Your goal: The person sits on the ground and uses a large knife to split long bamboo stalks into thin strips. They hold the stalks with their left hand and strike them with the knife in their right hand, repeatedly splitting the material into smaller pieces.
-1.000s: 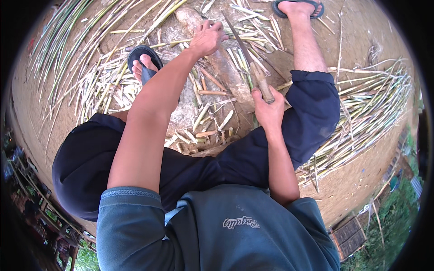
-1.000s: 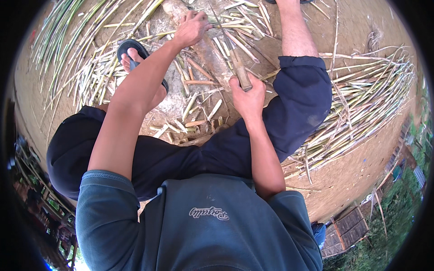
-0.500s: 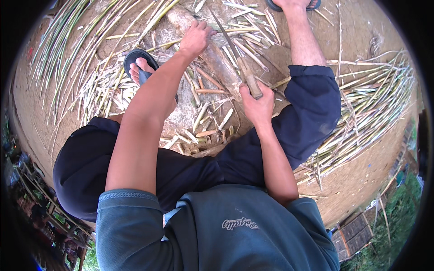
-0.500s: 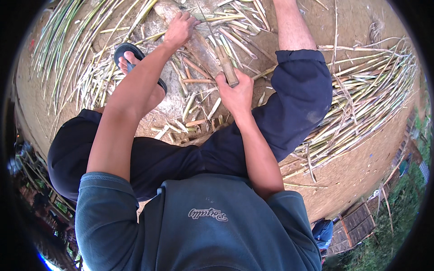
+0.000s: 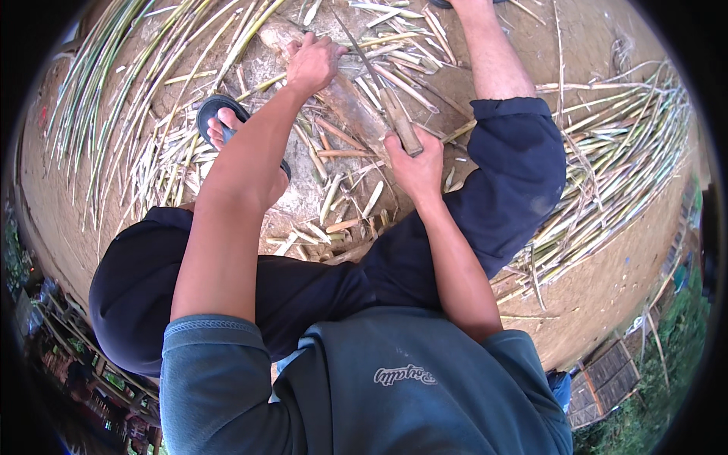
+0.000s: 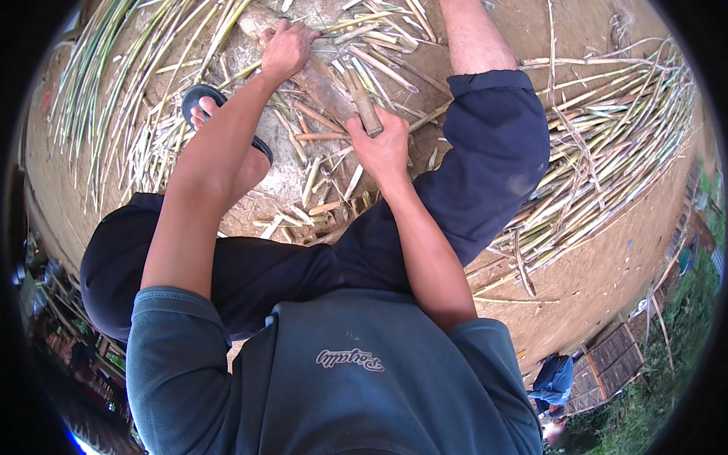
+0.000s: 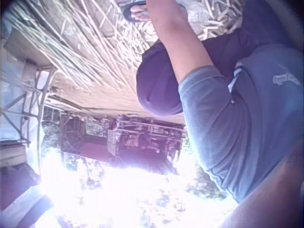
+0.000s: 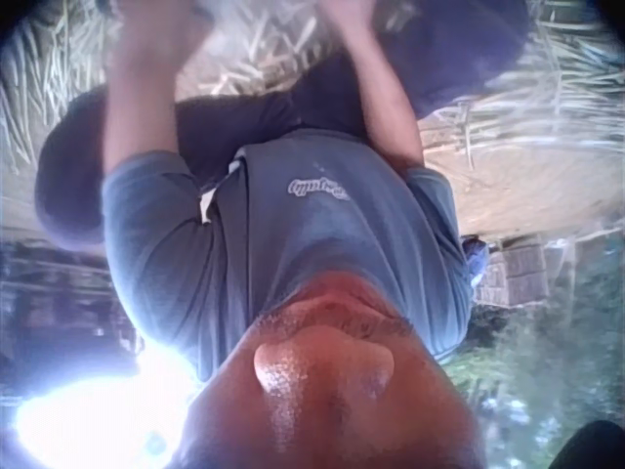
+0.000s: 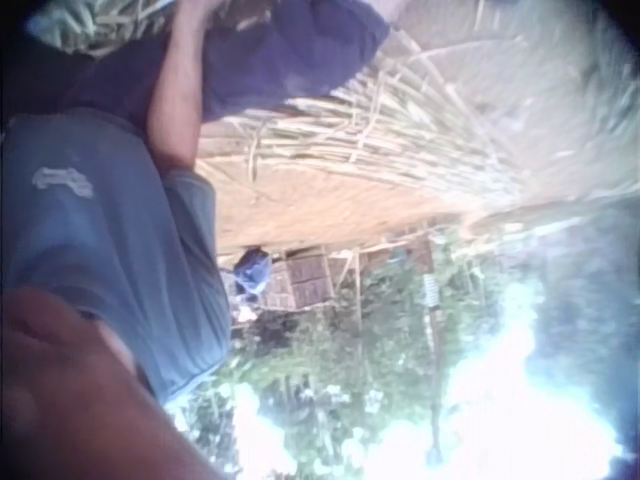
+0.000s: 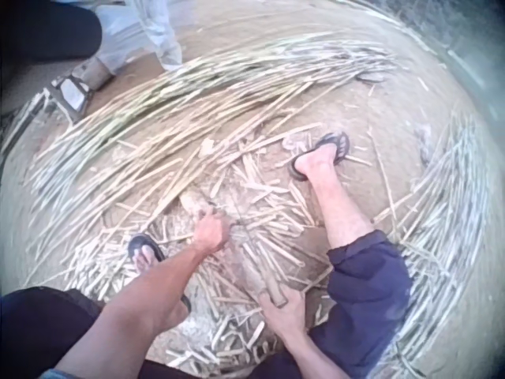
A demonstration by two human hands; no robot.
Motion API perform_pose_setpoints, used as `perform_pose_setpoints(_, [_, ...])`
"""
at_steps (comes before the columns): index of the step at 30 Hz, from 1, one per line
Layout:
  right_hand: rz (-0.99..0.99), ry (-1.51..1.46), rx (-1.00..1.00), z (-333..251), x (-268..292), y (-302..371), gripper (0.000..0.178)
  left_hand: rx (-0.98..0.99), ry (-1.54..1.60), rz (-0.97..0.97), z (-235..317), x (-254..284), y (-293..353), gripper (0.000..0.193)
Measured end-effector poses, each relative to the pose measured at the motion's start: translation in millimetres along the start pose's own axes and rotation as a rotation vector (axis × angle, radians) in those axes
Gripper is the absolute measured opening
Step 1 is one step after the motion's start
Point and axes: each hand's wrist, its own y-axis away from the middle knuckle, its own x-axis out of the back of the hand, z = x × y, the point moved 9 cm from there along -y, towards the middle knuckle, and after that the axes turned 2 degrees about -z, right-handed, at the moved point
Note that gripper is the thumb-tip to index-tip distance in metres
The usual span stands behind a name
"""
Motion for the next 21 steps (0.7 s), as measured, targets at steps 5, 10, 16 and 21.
perform_pose_setpoints(5, [0.005,0.038,0.006,-1,4,13,0.019,-0.005,0.087,0.01,-14,-3,-12,0.052])
perform_pose_setpoints(10, [0.011,0.076,0.018,-6,14,24,0.019,0.007,-0.084,-0.124,-20,-19,-32,0.047])
perform_pose_setpoints(16, [-0.004,0.122,0.024,-6,15,21,0.021,-0.019,-0.1,-0.087,-15,-10,-29,0.05])
perform_pose_setpoints(21, [-0.004,0.126,0.008,-8,17,24,0.02,0.028,-0.115,-0.005,-12,-5,-22,0.049])
